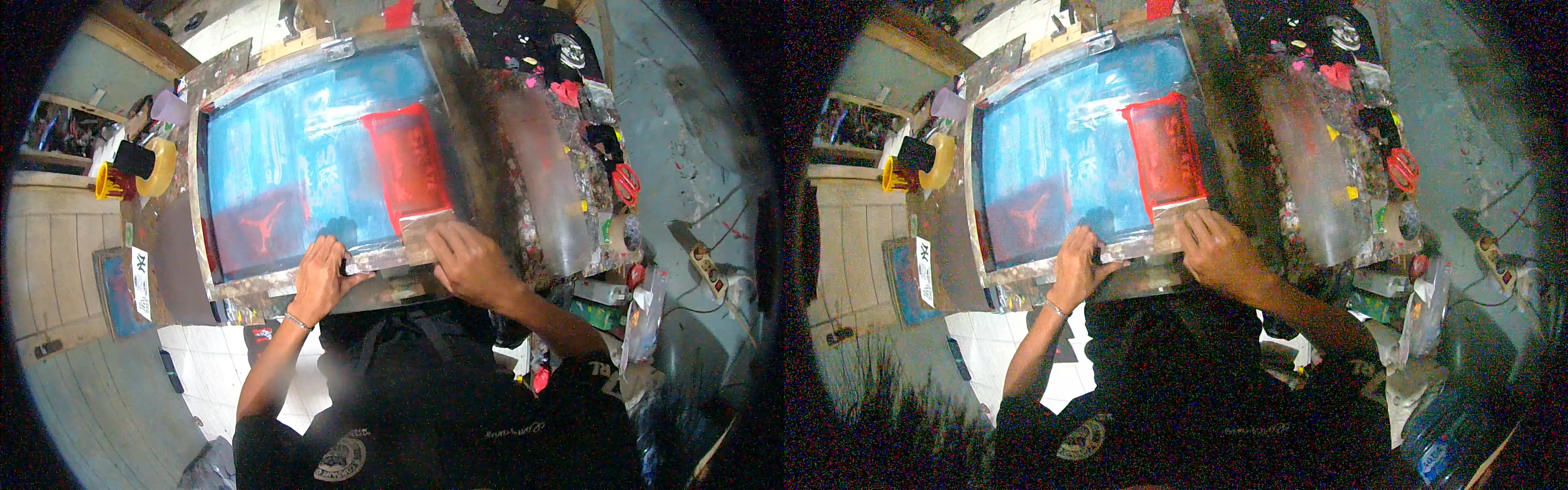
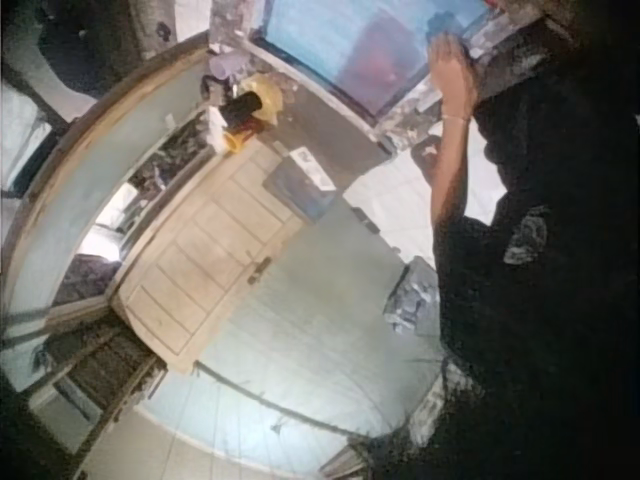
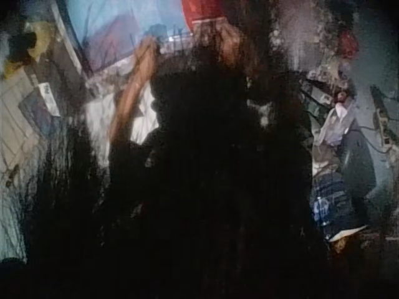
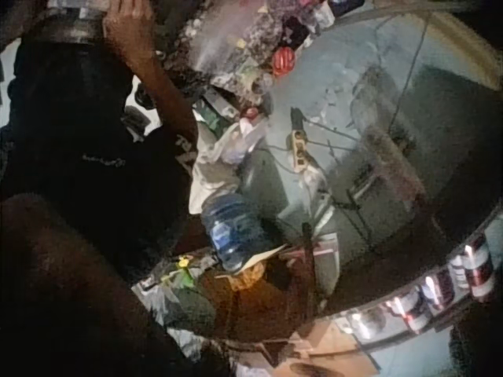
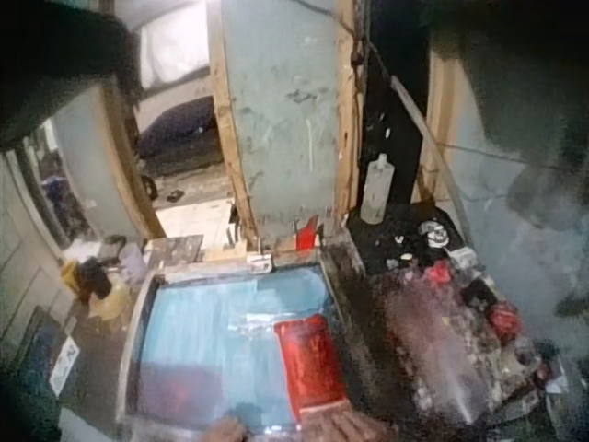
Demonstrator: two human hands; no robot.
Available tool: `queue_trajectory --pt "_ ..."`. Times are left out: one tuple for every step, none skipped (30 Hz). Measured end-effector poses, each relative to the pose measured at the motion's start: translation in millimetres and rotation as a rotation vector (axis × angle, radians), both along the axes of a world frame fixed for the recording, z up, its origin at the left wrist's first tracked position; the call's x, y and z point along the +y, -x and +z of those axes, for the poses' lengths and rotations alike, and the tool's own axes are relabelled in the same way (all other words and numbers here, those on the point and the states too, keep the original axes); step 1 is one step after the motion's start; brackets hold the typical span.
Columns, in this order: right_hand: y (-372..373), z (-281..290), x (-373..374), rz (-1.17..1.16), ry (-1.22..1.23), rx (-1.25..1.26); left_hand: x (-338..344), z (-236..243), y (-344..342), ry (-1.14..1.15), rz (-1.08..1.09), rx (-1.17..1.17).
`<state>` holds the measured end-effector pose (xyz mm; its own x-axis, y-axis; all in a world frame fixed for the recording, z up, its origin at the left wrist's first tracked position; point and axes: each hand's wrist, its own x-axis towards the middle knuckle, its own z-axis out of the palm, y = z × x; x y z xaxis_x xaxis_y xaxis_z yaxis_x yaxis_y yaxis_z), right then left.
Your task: The person performs screen printing on a flat surface. They use a squeegee to spread blue ink across a mesh screen, then pour red ink onto the screen and pull it through with the squeegee. Finally, they lift the screen to reveal a printed design on a dark-colored cap placed underneath.
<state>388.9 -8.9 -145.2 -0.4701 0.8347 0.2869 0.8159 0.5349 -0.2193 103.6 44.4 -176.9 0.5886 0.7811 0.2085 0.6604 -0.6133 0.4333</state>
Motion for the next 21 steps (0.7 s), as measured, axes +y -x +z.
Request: queue_trajectory --pt "1 -3 1 0.002 -0.001 -0.036 0 -1 1 0.013 0.007 0.01" --pt "2 -4 3 0.003 -0.001 -0.072 0 -1 2 0.027 0.015 0.02" --pt "4 -4 5 -0.005 0.021 -0.104 -1 -2 4 0.041 0.022 0.029" --pt "5 1 9 -0.013 0.04 -0.139 -1 -3 4 0.021 0.02 0.017" --pt "7 4 14 -0.021 0.059 -0.173 -2 -4 4 0.002 0.018 0.005" --pt "8 4 19 -0.03 0.041 -0.168 -2 -5 4 -0.017 0.016 -0.006" --pt "8 4 27 -0.038 0.02 -0.167 -2 -5 4 -0.013 0.02 -0.013" --pt "8 4 34 -0.047 -0.001 -0.165 -2 -4 3 -0.008 0.022 -0.02" --pt "6 6 42 -0.046 0.033 -0.131 -2 -3 2 -0.003 0.025 -0.026" --pt "6 7 51 -0.037 0.063 -0.093 -3 -3 3 0.002 0.034 -0.022" --pt "5 9 59 -0.032 0.094 -0.058 -3 -4 3 0.009 0.04 -0.02" --pt "3 10 66 -0.008 0.113 -0.001 -3 -4 2 0.015 0.046 -0.019" --pt "1 9 72 0.024 0.134 0.057 -5 -2 3 0.0 0.05 -0.018" --pt "-3 8 78 0.045 0.156 0.111 -4 -1 2 -0.012 0.043 -0.022" --pt "-7 6 85 -0.006 0.304 0.116 -4 -1 2 -0.026 0.036 -0.025" --pt "-9 8 88 0.031 0.305 0.171 -4 -2 3 -0.015 0.041 -0.023" --pt "-10 11 90 0.068 0.306 0.226 -3 -4 3 -0.006 0.045 -0.02" --pt "-11 15 90 0.104 0.307 0.281 -3 -6 3 0.004 0.049 -0.017" --pt "-8 24 83 0.112 0.349 0.269 -3 -6 3 0.008 0.051 -0.024" --pt "-5 20 77 0.119 0.356 0.173 -3 -6 3 0.012 0.053 -0.031" --pt "-2 13 72 0.127 0.361 0.077 -4 -6 4 0.016 0.054 -0.038"
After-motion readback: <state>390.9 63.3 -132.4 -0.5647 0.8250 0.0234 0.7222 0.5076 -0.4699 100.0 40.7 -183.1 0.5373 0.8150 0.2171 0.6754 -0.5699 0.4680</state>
